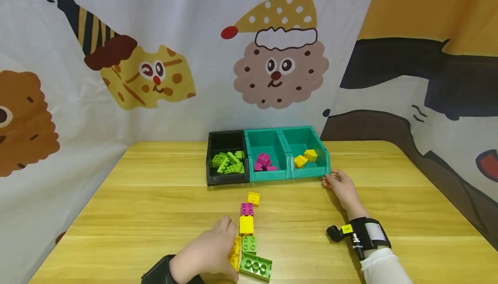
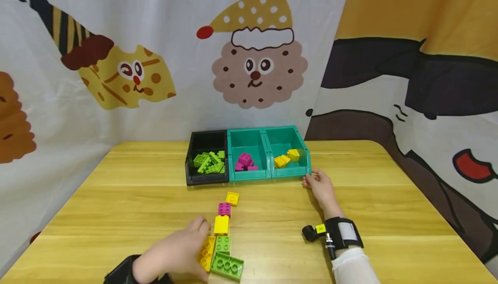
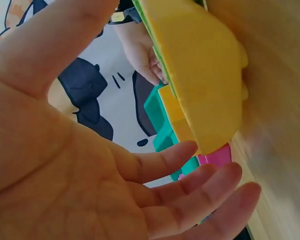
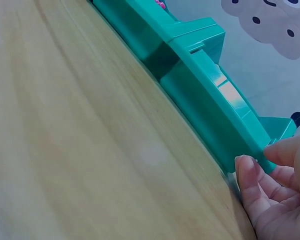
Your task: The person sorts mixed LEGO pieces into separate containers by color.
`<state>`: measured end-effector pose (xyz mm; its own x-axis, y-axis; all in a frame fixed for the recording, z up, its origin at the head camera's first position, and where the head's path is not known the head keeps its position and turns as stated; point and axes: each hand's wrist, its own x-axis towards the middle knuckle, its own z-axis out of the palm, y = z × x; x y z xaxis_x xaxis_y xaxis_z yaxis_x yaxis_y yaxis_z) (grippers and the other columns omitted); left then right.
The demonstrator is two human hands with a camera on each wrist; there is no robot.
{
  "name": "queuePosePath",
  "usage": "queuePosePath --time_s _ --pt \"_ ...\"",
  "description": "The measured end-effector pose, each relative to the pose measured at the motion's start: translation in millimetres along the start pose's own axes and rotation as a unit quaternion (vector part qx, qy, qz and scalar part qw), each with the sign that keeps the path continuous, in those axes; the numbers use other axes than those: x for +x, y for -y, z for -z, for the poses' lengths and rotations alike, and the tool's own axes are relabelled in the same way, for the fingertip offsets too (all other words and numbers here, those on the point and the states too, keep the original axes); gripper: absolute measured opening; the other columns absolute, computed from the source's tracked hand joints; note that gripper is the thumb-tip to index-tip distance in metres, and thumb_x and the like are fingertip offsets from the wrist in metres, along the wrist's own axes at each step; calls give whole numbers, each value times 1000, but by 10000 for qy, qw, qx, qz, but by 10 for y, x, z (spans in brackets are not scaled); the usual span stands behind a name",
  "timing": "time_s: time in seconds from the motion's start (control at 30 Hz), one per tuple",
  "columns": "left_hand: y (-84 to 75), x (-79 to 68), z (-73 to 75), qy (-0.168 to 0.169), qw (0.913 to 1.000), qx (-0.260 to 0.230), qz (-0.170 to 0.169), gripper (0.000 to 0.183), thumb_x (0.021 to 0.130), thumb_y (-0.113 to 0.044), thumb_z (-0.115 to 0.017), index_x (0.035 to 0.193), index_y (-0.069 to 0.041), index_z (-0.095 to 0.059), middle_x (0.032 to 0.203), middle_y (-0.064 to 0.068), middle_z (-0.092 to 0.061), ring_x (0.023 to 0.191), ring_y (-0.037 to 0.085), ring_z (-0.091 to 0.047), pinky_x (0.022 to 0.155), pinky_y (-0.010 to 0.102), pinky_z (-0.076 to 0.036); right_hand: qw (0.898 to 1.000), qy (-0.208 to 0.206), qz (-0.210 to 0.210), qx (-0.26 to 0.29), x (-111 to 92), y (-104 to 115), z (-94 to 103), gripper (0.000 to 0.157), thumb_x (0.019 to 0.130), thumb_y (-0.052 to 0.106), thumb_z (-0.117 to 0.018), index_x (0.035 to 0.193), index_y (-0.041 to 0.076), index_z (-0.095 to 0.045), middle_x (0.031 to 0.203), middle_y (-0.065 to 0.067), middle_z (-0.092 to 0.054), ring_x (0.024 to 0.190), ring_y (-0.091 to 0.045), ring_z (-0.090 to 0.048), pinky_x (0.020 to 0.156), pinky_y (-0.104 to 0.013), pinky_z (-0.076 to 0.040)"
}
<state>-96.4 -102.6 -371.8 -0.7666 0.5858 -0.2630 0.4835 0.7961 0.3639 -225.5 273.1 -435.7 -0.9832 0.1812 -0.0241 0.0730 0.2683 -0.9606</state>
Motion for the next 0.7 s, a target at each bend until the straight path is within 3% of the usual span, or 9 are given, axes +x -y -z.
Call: queuePosePath --time_s 0.2,0.7 --pt "16 42 -44 182 9998 71 -23 99 61 -49 -85 133 4 -42 116 11 -48 100 16 -47 91 31 -47 10000 -42 20 -8 6 -24 -5 42 101 15 -43 133 -12 -35 92 -2 -60 75 4 -59 73 -13 -49" --pt "15 96 -62 279 9996 -62 31 91 66 -47 -82 134 1 -46 122 12 -54 113 23 -52 98 37 -44 10000 -59 -5 -45 -3 3 -1 43 101 16 -43 133 -11 -34 95 -6 -61 75 4 -59 73 -13 -50"
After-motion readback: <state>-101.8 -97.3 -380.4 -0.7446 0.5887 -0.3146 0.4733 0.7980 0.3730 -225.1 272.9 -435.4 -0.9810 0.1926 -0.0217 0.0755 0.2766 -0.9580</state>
